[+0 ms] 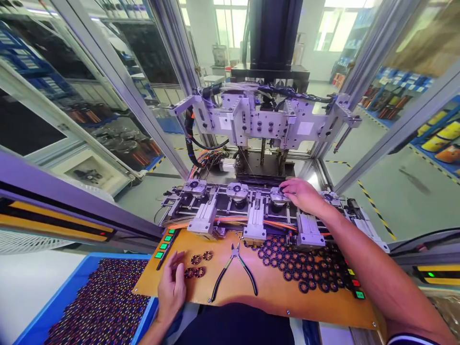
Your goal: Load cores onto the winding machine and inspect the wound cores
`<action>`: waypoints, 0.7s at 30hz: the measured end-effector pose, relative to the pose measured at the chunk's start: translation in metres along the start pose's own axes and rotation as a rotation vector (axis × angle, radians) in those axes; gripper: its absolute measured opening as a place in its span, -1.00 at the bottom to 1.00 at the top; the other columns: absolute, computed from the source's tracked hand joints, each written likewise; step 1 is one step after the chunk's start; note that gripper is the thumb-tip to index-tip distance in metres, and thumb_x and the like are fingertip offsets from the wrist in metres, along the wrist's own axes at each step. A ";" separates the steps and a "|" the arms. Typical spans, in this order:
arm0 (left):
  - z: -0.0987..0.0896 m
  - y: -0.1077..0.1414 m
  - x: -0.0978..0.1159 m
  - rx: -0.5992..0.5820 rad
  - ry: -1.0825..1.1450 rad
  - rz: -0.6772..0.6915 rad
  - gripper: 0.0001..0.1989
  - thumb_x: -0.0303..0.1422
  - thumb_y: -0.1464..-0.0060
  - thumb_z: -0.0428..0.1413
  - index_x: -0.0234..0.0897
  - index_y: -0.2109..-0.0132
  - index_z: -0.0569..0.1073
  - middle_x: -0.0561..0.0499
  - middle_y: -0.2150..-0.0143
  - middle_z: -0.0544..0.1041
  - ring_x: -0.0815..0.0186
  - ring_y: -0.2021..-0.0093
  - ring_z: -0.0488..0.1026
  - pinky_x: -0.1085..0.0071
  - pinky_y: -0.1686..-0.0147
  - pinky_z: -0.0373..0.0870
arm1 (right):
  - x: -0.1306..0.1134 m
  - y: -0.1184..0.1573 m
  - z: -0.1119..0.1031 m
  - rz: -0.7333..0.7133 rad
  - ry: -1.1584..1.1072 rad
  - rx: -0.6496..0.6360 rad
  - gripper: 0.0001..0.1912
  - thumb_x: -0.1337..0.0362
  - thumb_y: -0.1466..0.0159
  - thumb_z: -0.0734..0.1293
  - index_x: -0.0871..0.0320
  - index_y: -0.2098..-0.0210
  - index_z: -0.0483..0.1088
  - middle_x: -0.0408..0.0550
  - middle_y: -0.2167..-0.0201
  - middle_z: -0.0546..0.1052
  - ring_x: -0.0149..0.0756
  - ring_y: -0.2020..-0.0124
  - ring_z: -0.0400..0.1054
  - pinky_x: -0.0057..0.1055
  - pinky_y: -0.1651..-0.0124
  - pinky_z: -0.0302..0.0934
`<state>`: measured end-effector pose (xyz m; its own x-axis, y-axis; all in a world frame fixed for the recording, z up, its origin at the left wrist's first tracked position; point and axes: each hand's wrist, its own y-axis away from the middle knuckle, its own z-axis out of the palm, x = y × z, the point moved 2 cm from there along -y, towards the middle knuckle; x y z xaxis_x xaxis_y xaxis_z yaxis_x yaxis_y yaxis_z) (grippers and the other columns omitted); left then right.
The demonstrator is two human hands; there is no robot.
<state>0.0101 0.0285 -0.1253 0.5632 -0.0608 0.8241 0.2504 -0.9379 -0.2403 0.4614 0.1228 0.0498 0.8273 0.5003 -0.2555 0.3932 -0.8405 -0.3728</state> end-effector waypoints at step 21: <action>0.001 0.003 -0.004 -0.031 0.014 0.031 -0.40 -0.06 -0.24 -0.06 -0.33 -0.28 0.15 -0.25 -0.07 0.52 0.09 -0.11 0.46 0.02 -0.15 0.35 | -0.017 0.033 0.010 -0.043 0.276 0.002 -0.46 0.62 -0.11 0.16 0.28 -0.02 0.50 0.09 -0.12 0.47 0.02 -0.23 0.27 0.02 -0.17 0.37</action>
<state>0.0091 0.0263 -0.1296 0.5589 -0.0950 0.8238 0.2079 -0.9456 -0.2501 0.4559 0.0887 0.0332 0.8878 0.4600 0.0129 0.4299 -0.8191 -0.3797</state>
